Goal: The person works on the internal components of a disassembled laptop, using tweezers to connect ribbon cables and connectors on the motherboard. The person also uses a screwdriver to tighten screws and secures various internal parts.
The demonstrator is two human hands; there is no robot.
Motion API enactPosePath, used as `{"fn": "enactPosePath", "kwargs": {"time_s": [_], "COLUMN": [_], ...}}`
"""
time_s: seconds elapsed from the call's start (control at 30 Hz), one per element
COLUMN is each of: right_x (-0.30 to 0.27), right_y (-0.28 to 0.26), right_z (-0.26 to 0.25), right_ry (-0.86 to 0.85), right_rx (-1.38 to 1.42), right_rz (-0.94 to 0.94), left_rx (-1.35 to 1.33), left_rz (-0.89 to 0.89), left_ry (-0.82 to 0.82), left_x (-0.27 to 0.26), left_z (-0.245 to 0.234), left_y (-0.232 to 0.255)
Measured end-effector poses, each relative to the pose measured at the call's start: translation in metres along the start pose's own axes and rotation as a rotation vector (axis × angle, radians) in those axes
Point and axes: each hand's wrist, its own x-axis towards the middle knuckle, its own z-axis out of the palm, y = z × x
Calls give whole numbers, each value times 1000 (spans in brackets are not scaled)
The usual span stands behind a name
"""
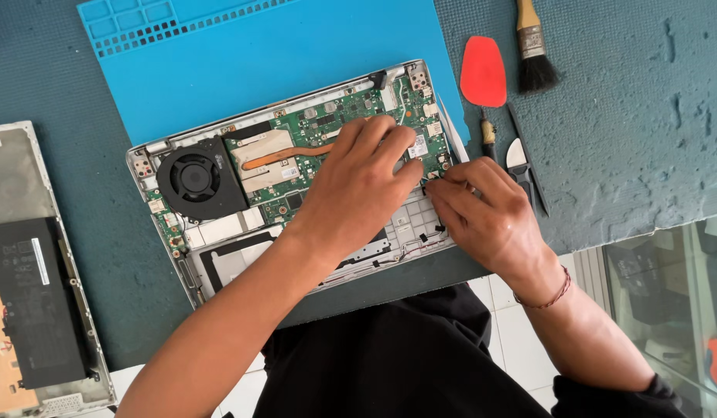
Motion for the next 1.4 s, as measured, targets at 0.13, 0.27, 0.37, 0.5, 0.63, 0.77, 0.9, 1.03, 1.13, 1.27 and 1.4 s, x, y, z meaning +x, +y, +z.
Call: {"fn": "enactPosePath", "kwargs": {"time_s": [0.13,0.27,0.37,0.5,0.63,0.77,0.9,1.03,1.13,1.27,1.4], "right_x": [0,-1,1,2,1,-1,-2,0,4,4,2], "right_y": [2,3,3,1,3,4,4,3,2,4,7], "right_z": [0,2,2,3,2,2,0,0,-2,1,5], "right_ry": [-5,-14,-6,17,11,27,40,37,11,7,-19], "right_rx": [10,2,31,82,86,18,-19,-71,-39,-68,-82], "right_rz": [-51,-69,-69,-49,-58,-62,-51,-89,-125,-212,-229], "left_rx": [16,36,29,12,14,23,25,7,2,7,0], "left_rz": [9,21,25,23,7,14,2,7,13,9,3], "left_ry": [13,37,58,89,103,121,134,135,114,114,115], "left_x": [1,1,1,1,2,4,5,4,4,3,1], "left_z": [1,1,2,2,0,-2,-3,-1,-2,-1,0], "left_y": [-2,-1,-1,0,1,1,2,1,1,1,1]}}
